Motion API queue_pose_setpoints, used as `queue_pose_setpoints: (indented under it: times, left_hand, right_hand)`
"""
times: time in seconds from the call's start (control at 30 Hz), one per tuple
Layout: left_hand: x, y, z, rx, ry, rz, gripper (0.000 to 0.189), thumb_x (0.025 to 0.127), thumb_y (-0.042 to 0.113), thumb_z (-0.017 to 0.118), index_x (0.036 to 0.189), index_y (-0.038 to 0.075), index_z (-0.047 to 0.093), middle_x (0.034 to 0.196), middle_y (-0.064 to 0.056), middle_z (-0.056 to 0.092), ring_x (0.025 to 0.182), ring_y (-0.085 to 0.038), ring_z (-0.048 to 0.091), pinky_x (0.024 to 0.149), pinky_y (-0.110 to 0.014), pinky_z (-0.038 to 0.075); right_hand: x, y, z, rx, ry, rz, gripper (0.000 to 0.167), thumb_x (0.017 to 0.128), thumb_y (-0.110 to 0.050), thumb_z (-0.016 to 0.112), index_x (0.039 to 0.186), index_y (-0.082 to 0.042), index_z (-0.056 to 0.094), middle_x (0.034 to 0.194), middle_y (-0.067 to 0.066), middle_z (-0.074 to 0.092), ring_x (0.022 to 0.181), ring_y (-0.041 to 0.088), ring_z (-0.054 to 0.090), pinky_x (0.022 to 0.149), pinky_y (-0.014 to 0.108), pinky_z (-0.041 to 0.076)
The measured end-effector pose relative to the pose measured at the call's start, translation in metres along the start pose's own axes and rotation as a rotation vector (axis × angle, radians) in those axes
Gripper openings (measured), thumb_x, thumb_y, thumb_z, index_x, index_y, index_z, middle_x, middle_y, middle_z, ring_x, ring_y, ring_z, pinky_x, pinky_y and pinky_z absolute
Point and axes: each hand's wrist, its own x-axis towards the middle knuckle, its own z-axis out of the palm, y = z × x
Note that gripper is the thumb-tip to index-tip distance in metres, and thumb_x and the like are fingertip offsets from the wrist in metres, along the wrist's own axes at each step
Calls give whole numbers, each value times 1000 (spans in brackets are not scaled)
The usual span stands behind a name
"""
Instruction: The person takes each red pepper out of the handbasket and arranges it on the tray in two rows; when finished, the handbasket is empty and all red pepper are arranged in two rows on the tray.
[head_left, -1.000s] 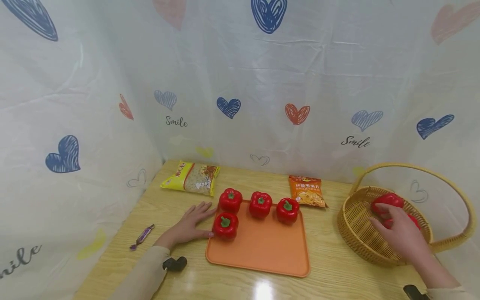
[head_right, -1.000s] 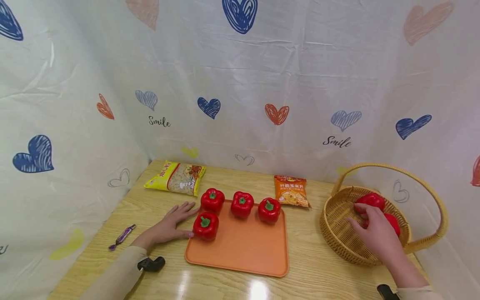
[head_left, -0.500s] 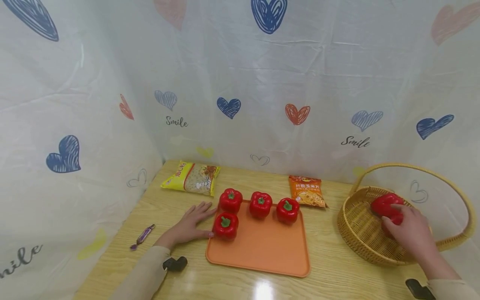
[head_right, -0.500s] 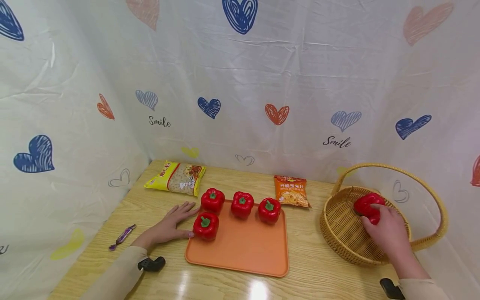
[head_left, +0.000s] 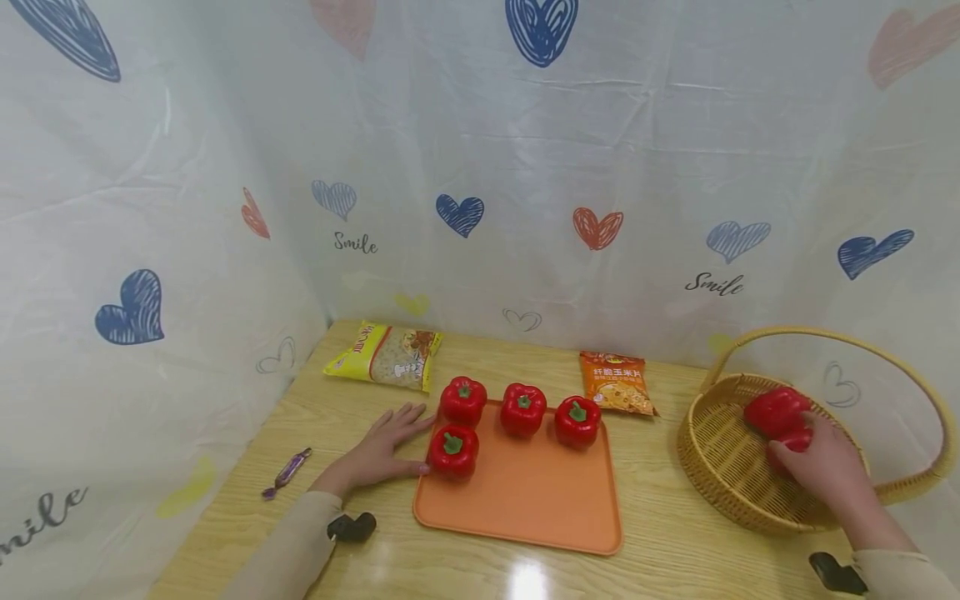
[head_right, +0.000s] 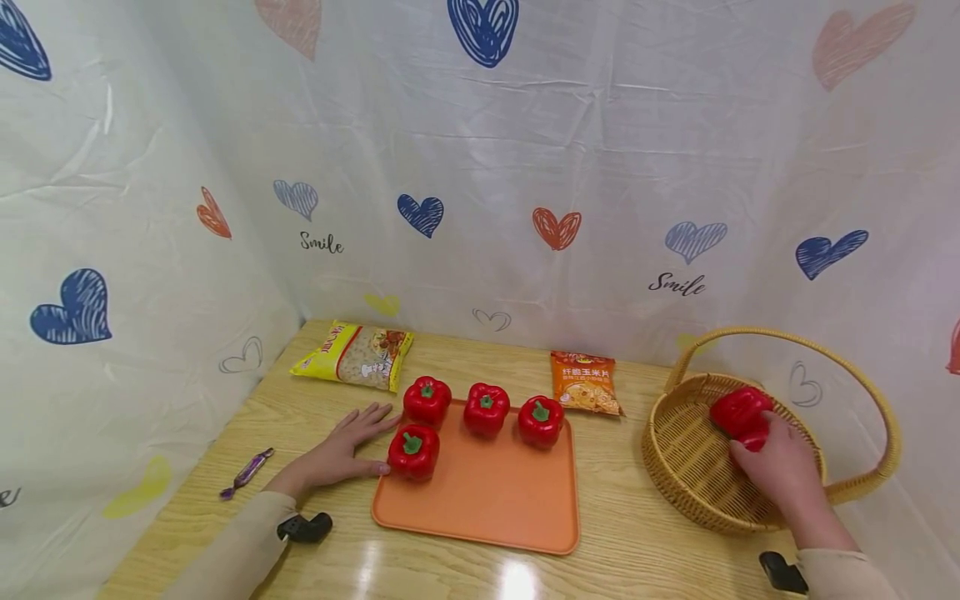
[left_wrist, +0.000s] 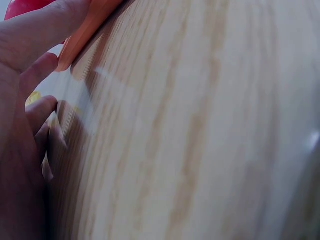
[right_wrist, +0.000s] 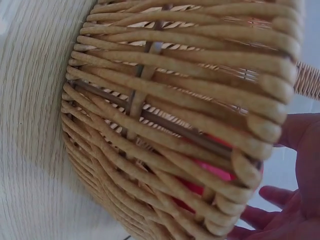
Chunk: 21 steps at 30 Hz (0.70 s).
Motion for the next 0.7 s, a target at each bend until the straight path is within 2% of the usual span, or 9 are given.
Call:
queue_pose_setpoints:
  times: [0.3,0.47,0.7]
  left_hand:
    - [-1,1,1,0,6,6,85,87,57,73,157,19,43,167,-11,26,156,-37,7,124,-58,1]
    - [-1,1,1,1,5,9,85,87,57,73,157,19,43,167,-11,26,156,-37,7,124,-58,1]
    - [-1,2,0,1,5,7,85,87,57,73,157,20,43,167,-11,25,156,-36,7,124,-57,1]
  right_hand:
    - [1,7,3,26,-30,46,88,94,-27,69,140,29,19,119,52,37,107,67,42,87,77,40]
    - [-1,4,7,32,-2,17,86,93,-25,69,139,29,21,118,50,37,108,65,39,88,78,39]
    - [-3,-8,13,31,15,-62,77,94,-24,69,135,29,31,117,47,41,105,60,41,80,73,42]
